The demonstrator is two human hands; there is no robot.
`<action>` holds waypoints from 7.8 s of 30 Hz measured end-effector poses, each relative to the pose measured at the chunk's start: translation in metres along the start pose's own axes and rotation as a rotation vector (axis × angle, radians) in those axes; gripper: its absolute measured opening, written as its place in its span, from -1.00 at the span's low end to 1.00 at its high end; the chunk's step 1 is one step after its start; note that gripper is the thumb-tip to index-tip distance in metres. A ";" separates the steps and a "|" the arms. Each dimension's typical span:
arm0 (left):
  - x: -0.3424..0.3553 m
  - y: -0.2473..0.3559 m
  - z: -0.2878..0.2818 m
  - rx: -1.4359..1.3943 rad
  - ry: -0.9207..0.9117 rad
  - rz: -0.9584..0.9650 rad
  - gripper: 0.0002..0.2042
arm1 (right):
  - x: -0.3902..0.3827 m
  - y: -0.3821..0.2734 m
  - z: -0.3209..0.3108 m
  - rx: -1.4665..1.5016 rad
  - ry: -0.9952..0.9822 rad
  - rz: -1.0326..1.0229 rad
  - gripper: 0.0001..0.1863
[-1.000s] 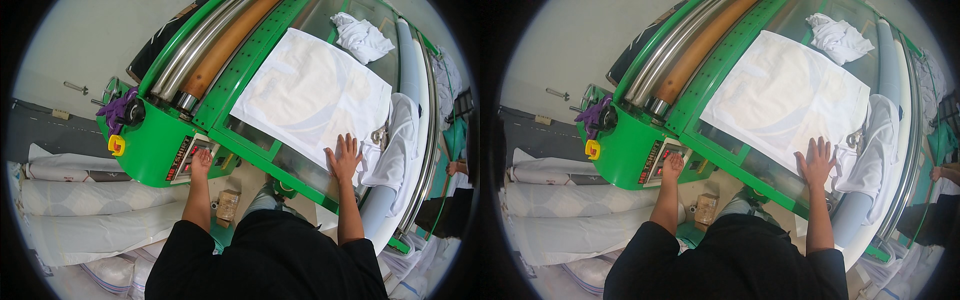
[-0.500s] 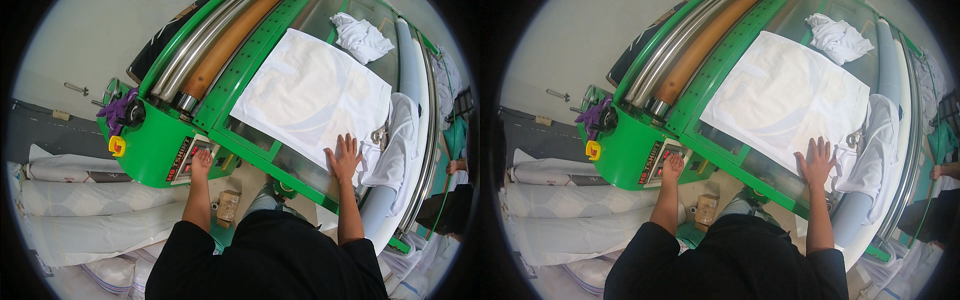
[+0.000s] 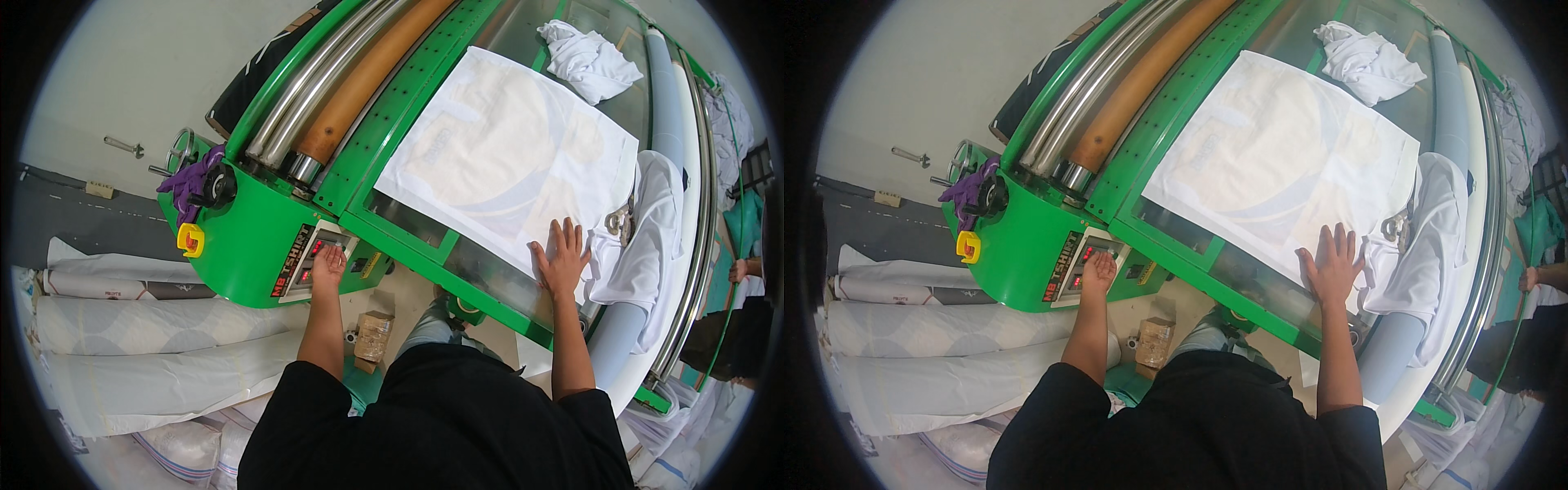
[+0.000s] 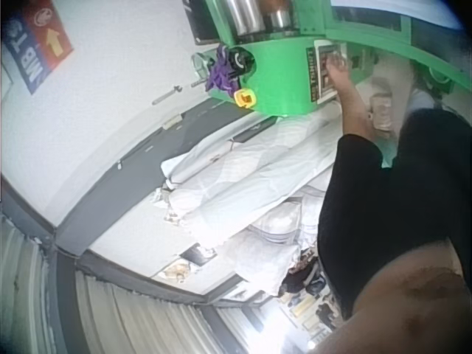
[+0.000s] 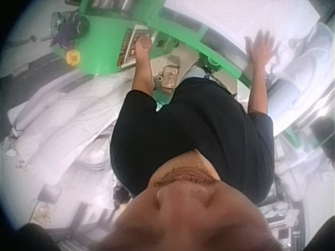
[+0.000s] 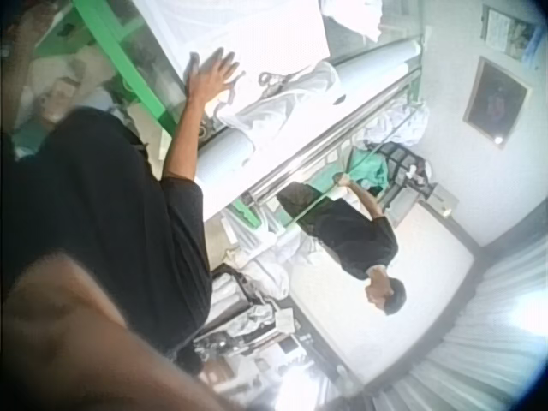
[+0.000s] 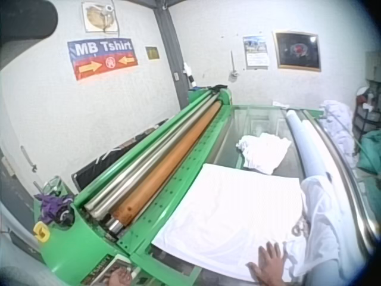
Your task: The person positions a garment and a printed design on a large machine, trims the garment with scissors, wipes a surface with a cloth, and then smooths the garment by hand against a heated roller.
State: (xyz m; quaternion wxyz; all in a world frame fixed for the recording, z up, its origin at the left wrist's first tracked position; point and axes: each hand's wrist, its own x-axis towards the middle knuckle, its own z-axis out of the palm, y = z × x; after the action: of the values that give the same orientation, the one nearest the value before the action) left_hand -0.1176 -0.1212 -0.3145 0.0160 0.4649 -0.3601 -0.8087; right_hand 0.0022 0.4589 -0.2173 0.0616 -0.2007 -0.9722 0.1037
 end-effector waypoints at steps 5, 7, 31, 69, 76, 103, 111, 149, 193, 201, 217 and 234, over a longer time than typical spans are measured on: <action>-0.002 0.001 0.001 -0.004 -0.001 -0.010 -0.70 | 0.000 0.000 0.000 -0.010 -0.005 0.001 -0.15; -0.003 0.001 0.003 -0.003 0.003 -0.012 -0.70 | 0.000 0.001 0.002 -0.014 0.008 -0.005 -0.15; 0.000 0.001 0.000 -0.010 0.007 -0.017 -0.70 | 0.000 0.000 0.000 -0.012 -0.009 0.004 -0.15; -0.261 0.146 0.025 1.147 -0.600 0.261 -0.65 | 0.010 0.014 -0.027 0.213 -0.228 0.048 -0.15; -0.158 0.385 0.072 1.114 0.261 1.277 -0.37 | 0.012 -0.026 -0.029 0.417 -0.056 -0.014 -0.16; -0.247 0.122 0.174 1.408 -1.140 1.010 -0.39 | -0.013 -0.374 -0.085 1.881 -0.684 0.076 -0.33; -0.293 0.225 0.077 0.979 -1.298 0.581 -0.22 | 0.075 -0.355 -0.050 1.913 -0.732 0.258 -0.38; -0.114 0.207 -0.183 1.291 0.947 1.192 -0.35 | 0.585 -0.349 0.143 0.008 0.046 -0.166 -0.34; -0.099 0.208 -0.027 0.848 0.868 0.966 -0.33 | 0.781 -0.307 0.155 -0.022 -0.024 -0.091 -0.32; -0.135 0.194 -0.081 0.683 0.851 0.940 -0.32 | 0.516 -0.362 0.133 -0.008 -0.071 -0.368 -0.25; -0.169 0.196 -0.023 0.677 0.973 0.805 -0.23 | 0.287 -0.412 0.101 0.123 -0.147 -0.484 -0.24; -0.137 0.177 -0.156 1.023 0.893 0.991 -0.40 | 0.360 -0.397 0.135 0.070 -0.072 -0.292 -0.22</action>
State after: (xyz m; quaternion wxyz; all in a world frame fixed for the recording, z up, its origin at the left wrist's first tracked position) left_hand 0.0244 -0.2918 -0.1553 0.2975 0.4793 -0.8047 -0.1849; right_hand -0.4972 0.2237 -0.2302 0.0480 -0.0513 -0.9884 0.1344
